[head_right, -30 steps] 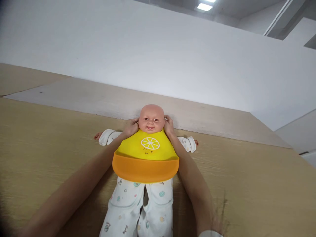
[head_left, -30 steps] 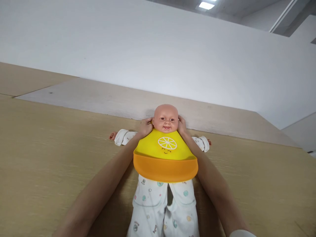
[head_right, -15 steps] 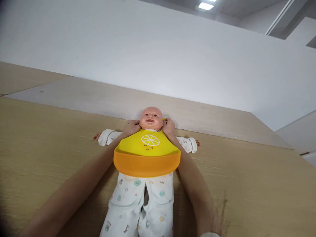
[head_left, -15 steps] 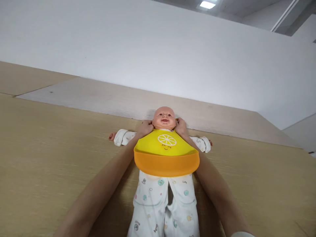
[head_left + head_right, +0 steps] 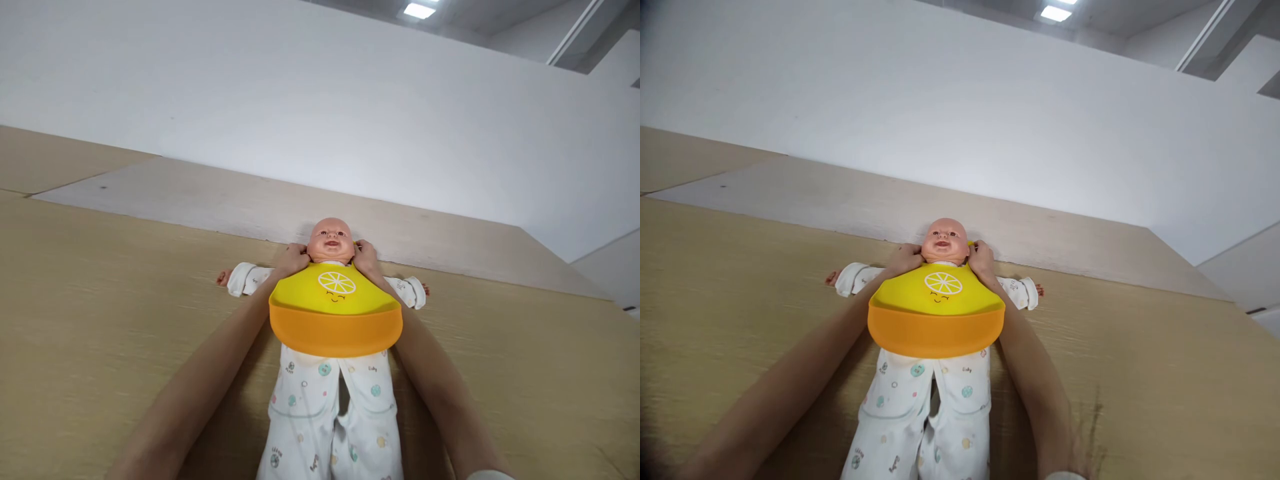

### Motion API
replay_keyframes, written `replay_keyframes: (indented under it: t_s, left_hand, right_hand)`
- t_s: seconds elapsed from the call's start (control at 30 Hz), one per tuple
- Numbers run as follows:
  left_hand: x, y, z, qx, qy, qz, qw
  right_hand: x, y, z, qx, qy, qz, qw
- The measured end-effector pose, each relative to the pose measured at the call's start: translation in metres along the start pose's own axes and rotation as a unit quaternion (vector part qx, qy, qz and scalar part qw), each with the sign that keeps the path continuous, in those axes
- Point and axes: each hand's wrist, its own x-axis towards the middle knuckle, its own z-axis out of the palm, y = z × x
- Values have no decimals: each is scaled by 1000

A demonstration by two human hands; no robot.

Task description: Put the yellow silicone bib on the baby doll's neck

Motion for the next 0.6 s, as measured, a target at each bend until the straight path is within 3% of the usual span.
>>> replay_keyframes:
  t_s: [0.27, 0.43, 0.6]
  left_hand:
    - [6, -5, -2, 12, -29, 15, 999]
    - [14, -12, -15, -15, -67, 28, 997]
    - [14, -5, -47, -108, 22, 58, 992]
  right_hand:
    - [2, -4, -2, -66, -25, 15, 997]
    - [10, -13, -21, -134, -47, 17, 990]
    - [20, -31, -57, -179, -53, 25, 982]
